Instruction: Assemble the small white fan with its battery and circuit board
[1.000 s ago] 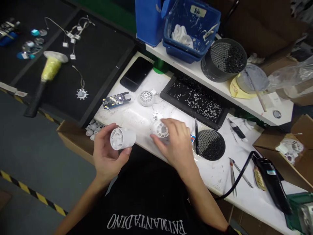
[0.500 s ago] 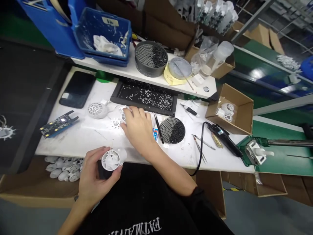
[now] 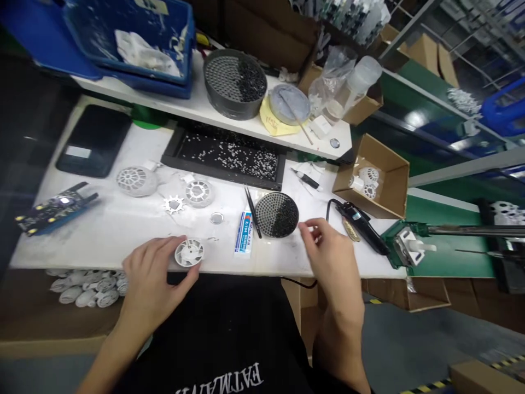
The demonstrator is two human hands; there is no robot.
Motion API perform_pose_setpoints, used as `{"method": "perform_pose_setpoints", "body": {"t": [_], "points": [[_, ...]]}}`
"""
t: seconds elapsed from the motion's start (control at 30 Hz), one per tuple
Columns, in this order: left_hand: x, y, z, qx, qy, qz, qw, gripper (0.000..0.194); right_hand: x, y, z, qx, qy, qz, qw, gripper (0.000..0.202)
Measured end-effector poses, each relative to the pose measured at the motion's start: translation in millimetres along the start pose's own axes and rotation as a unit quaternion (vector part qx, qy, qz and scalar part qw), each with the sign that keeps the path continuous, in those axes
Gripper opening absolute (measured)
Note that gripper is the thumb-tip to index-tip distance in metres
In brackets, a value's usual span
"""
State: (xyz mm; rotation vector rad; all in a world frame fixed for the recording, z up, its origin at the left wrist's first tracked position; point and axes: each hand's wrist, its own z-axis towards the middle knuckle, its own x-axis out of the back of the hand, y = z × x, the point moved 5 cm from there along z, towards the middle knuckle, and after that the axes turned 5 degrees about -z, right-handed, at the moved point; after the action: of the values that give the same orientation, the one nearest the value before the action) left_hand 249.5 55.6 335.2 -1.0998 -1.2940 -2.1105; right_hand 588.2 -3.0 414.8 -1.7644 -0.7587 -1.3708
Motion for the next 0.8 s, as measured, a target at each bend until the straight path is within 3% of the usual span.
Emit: {"method": "perform_pose_setpoints", "body": {"t": [0.1,0.2,0.4,0.57,0.7,0.8], "points": [[-3.0,-4.3,2.2,0.013,-0.006,-0.01,1.0,0.059,6.7,53.7,-2.1,-0.057,0.004,-0.071,0.996,0.04],[-4.7,-6.0,3.6,0.008,0.004,-0.009,1.0,0.061,10.9,85.7,-4.2,-0.078,0.046,-0.082,0.993,0.042],[-7.7,-6.0,2.6,0.016,0.018,-0.005,1.0,0.06,-2.7,91.3,-9.7,-0.032,-0.01,-0.095,0.995,0.049],[-8.9,-5.2,2.7,0.027,0.028,-0.003,0.999,0.062,-2.7,109.0,-10.5,-0.065,0.017,-0.081,0.994,0.054],[-8.0,-1.2,4.3,0.02,0.029,0.01,0.999,0.061,-19.4,128.5,3.6,0.023,-0.065,-0.057,0.996,0.042],[-6.0,2.6,4.9,0.015,0.027,0.011,0.999,0.06,-25.0,145.0,18.9,0.096,-0.072,-0.016,0.993,0.045]]}}
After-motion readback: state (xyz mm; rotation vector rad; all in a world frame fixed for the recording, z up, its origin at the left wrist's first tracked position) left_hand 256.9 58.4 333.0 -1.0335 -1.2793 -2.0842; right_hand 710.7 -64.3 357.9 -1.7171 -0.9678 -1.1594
